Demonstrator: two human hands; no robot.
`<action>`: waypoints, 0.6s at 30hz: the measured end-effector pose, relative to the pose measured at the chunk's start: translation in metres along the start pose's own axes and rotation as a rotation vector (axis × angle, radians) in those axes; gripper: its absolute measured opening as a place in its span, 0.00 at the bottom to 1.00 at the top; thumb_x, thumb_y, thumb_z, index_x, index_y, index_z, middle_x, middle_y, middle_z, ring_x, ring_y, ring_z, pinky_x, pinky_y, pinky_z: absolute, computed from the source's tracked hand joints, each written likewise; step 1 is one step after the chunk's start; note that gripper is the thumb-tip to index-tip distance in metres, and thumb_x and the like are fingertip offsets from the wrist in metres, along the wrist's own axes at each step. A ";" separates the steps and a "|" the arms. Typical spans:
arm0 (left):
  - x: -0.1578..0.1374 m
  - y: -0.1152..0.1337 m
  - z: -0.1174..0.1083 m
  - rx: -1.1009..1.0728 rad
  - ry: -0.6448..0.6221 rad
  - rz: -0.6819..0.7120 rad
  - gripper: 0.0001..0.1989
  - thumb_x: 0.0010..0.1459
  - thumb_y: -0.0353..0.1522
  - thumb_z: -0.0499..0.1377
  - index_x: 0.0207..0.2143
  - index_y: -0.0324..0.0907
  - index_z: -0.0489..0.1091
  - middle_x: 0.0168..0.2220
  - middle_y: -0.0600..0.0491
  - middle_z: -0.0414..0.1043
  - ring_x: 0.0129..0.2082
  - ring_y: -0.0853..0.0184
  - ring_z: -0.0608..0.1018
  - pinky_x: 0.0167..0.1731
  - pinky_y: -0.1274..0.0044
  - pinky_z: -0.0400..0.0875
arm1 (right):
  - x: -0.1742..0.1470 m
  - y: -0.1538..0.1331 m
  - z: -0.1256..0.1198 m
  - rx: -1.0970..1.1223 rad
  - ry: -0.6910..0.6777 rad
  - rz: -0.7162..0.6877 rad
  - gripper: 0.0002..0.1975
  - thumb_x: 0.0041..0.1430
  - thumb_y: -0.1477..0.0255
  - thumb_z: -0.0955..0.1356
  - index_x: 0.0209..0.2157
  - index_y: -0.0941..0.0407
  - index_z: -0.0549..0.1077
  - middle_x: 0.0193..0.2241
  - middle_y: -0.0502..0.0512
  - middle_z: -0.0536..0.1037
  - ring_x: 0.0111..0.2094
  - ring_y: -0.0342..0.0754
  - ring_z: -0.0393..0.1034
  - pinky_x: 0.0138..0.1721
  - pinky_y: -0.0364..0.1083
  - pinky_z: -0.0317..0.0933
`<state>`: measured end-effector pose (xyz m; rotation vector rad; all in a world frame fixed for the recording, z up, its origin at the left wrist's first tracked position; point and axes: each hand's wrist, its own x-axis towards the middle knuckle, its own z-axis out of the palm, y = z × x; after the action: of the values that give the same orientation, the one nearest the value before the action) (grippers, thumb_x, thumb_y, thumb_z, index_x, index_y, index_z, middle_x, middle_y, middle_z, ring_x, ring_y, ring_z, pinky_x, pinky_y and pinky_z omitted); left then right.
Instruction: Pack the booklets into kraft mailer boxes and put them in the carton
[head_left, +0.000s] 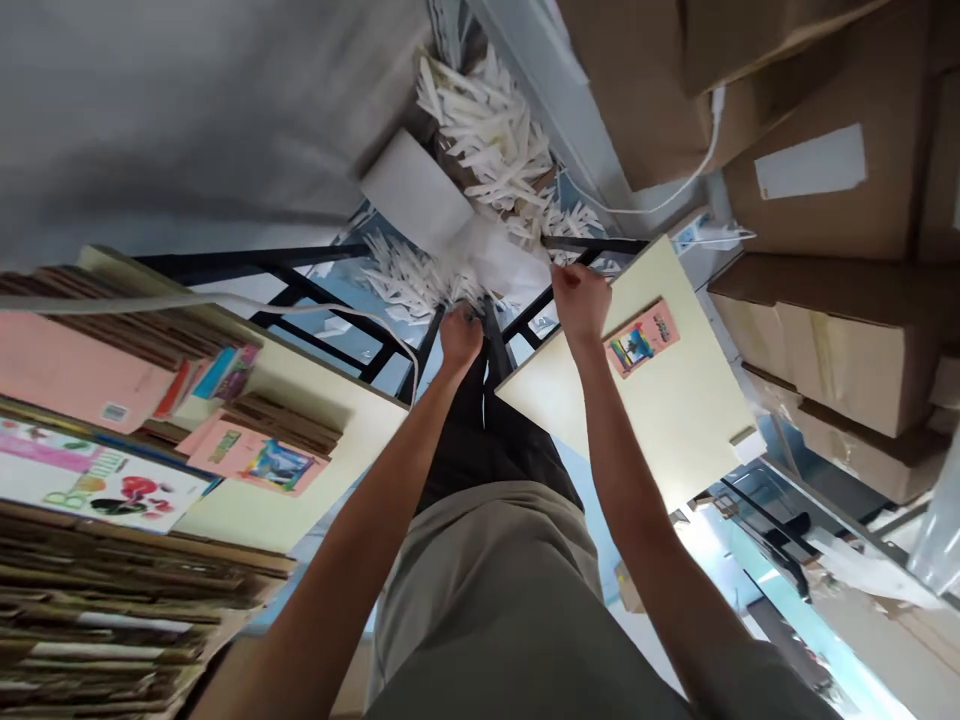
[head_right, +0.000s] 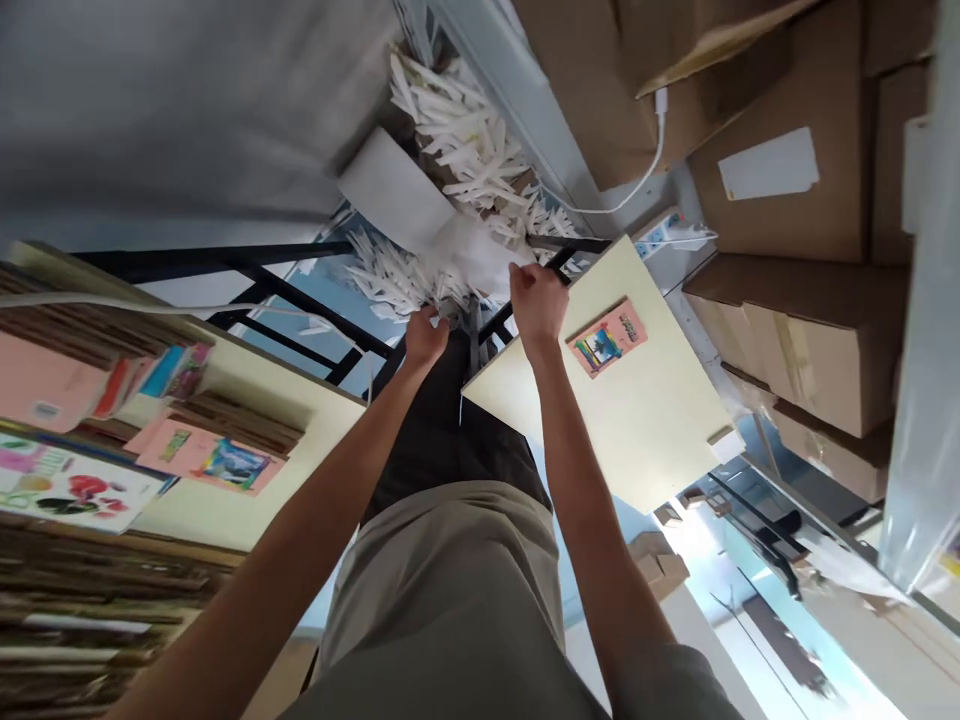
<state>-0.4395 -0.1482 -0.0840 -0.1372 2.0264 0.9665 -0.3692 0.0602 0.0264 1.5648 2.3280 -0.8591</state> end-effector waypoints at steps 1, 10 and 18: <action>0.010 -0.006 0.003 0.011 -0.004 -0.021 0.10 0.55 0.35 0.67 0.33 0.48 0.67 0.46 0.36 0.81 0.67 0.37 0.75 0.73 0.53 0.64 | 0.021 -0.006 0.015 -0.051 -0.058 -0.017 0.18 0.79 0.58 0.68 0.45 0.55 0.85 0.47 0.67 0.89 0.54 0.63 0.85 0.60 0.55 0.74; 0.099 -0.064 0.064 -0.030 -0.035 -0.271 0.17 0.61 0.24 0.64 0.24 0.47 0.63 0.32 0.45 0.74 0.50 0.49 0.81 0.61 0.62 0.70 | 0.149 0.049 0.188 -0.302 -0.313 0.107 0.16 0.64 0.73 0.76 0.49 0.70 0.83 0.49 0.83 0.85 0.59 0.76 0.81 0.65 0.70 0.72; 0.199 -0.160 0.145 -0.417 -0.003 -0.416 0.16 0.51 0.21 0.67 0.22 0.47 0.65 0.22 0.52 0.61 0.52 0.43 0.81 0.61 0.57 0.71 | 0.238 0.118 0.322 -0.439 -0.443 0.086 0.18 0.66 0.72 0.74 0.55 0.66 0.82 0.55 0.80 0.84 0.63 0.72 0.80 0.66 0.68 0.73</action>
<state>-0.3995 -0.1121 -0.3728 -0.7492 1.6722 1.0959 -0.4094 0.0931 -0.3882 1.1442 1.9456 -0.5513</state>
